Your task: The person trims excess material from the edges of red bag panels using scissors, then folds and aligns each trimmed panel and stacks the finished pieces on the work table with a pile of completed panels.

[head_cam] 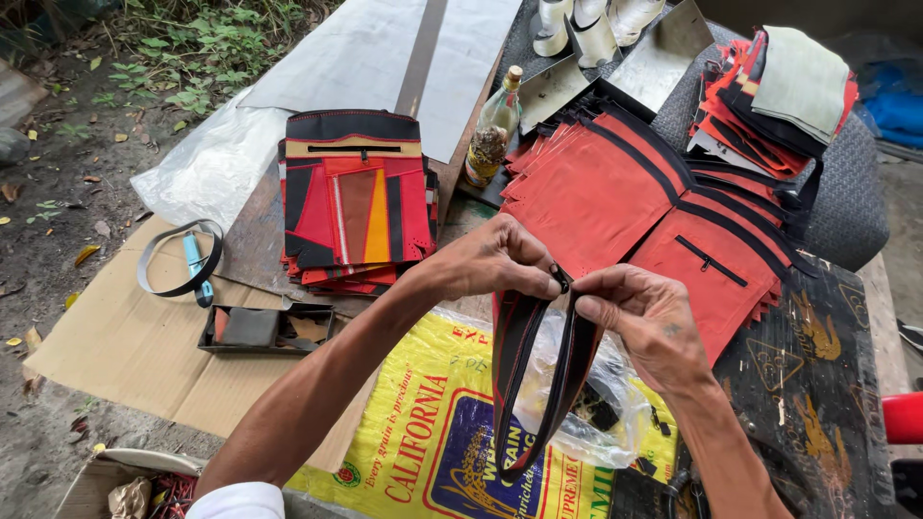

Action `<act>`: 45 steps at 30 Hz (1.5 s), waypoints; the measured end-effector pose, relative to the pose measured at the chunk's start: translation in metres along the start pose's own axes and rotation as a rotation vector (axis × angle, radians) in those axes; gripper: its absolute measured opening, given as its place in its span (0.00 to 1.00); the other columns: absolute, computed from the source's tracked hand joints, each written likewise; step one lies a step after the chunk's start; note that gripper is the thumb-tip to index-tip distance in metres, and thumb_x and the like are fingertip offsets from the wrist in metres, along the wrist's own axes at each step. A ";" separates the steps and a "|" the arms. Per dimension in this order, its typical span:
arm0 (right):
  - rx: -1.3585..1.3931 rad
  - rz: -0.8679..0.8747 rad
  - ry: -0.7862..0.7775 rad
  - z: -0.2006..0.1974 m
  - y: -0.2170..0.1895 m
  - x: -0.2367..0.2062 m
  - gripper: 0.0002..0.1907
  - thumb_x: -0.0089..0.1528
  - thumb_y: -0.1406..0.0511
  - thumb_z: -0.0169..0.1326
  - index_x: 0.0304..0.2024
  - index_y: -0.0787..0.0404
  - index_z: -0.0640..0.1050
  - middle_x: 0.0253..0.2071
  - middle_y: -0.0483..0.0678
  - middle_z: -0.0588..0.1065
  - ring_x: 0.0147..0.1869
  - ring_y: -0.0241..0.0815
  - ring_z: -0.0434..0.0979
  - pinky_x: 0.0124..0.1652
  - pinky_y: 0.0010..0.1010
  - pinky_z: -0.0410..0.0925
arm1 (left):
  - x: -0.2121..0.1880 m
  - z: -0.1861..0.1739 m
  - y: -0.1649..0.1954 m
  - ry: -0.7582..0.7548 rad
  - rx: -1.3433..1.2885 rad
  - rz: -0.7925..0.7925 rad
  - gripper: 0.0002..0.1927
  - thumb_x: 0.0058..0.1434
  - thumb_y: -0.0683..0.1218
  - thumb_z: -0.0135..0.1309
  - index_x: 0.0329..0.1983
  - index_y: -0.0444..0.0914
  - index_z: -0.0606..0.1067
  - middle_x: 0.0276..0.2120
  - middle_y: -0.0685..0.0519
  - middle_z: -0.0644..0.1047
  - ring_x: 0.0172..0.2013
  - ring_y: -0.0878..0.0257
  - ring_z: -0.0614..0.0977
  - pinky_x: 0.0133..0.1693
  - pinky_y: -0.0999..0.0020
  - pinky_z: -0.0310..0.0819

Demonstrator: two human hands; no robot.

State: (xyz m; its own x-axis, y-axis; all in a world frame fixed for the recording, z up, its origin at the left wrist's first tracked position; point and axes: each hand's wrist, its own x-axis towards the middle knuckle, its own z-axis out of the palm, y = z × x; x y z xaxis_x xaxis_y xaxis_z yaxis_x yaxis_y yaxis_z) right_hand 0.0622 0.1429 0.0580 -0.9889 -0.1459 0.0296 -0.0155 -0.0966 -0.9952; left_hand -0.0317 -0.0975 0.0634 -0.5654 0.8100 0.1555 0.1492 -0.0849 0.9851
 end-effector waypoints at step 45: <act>0.006 -0.161 0.001 0.002 0.005 -0.029 0.14 0.58 0.75 0.62 0.47 0.69 0.81 0.41 0.51 0.81 0.45 0.36 0.80 0.48 0.28 0.74 | -0.015 0.030 0.007 -0.004 0.066 0.123 0.15 0.63 0.50 0.62 0.45 0.34 0.82 0.34 0.57 0.83 0.39 0.74 0.80 0.44 0.73 0.77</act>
State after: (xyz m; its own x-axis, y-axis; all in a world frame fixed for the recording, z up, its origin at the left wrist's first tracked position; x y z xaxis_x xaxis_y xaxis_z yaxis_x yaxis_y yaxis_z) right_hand 0.0917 0.1444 0.0522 -0.9738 -0.1272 0.1886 -0.1730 -0.1248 -0.9770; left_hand 0.0023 -0.0925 0.0656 -0.5365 0.7981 0.2743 0.2706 -0.1452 0.9517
